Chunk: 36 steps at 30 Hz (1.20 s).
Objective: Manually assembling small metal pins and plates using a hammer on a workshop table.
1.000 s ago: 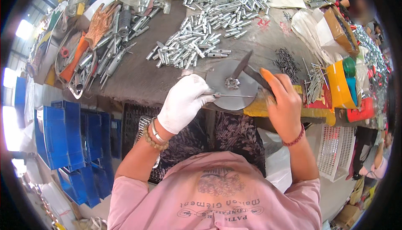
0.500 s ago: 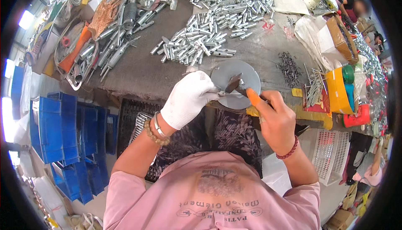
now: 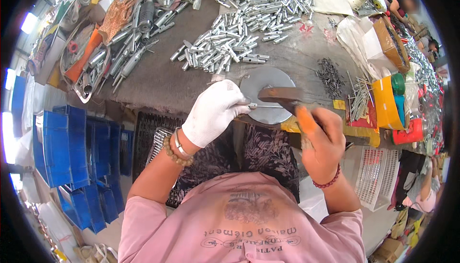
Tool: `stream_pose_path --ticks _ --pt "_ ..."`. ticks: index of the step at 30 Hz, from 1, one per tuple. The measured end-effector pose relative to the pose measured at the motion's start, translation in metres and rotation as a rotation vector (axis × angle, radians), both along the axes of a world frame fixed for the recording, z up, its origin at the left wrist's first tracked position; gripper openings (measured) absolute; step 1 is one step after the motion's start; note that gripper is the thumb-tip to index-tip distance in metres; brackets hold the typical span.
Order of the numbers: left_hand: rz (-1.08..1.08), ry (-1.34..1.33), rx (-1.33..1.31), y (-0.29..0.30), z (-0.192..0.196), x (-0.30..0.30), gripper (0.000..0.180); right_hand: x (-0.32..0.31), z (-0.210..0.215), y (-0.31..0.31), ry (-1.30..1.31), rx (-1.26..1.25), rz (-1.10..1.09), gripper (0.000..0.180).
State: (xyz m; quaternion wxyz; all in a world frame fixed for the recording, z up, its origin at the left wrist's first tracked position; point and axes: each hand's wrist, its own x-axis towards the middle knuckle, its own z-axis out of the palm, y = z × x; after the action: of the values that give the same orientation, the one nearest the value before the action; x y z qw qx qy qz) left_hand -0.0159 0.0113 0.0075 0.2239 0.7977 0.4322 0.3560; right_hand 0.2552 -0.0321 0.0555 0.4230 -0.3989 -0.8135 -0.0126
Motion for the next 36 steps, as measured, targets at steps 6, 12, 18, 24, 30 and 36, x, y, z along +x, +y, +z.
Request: stream_pose_path --ticks 6,12,18,24,30,36 --pt "-0.008 0.034 0.025 0.000 -0.004 -0.001 0.018 0.005 -0.017 0.003 -0.151 -0.226 0.010 0.063" --pt "-0.003 -0.007 0.029 0.000 -0.003 -0.002 0.019 0.011 -0.007 0.032 -0.249 -0.298 -0.062 0.066" --pt "0.043 -0.028 0.059 -0.005 -0.008 0.000 0.018 -0.008 -0.009 0.002 -0.344 -0.348 -0.047 0.038" --pt "0.295 -0.080 0.155 -0.033 0.000 0.021 0.028 -0.014 -0.029 -0.018 0.168 -0.907 0.055 0.038" --pt "0.439 -0.589 -0.610 -0.073 -0.015 0.041 0.050 -0.022 -0.036 -0.030 0.629 -1.430 0.126 0.028" --pt "0.379 -0.901 -0.819 -0.075 -0.008 0.038 0.060 -0.038 -0.048 -0.043 0.637 -1.421 0.169 0.024"
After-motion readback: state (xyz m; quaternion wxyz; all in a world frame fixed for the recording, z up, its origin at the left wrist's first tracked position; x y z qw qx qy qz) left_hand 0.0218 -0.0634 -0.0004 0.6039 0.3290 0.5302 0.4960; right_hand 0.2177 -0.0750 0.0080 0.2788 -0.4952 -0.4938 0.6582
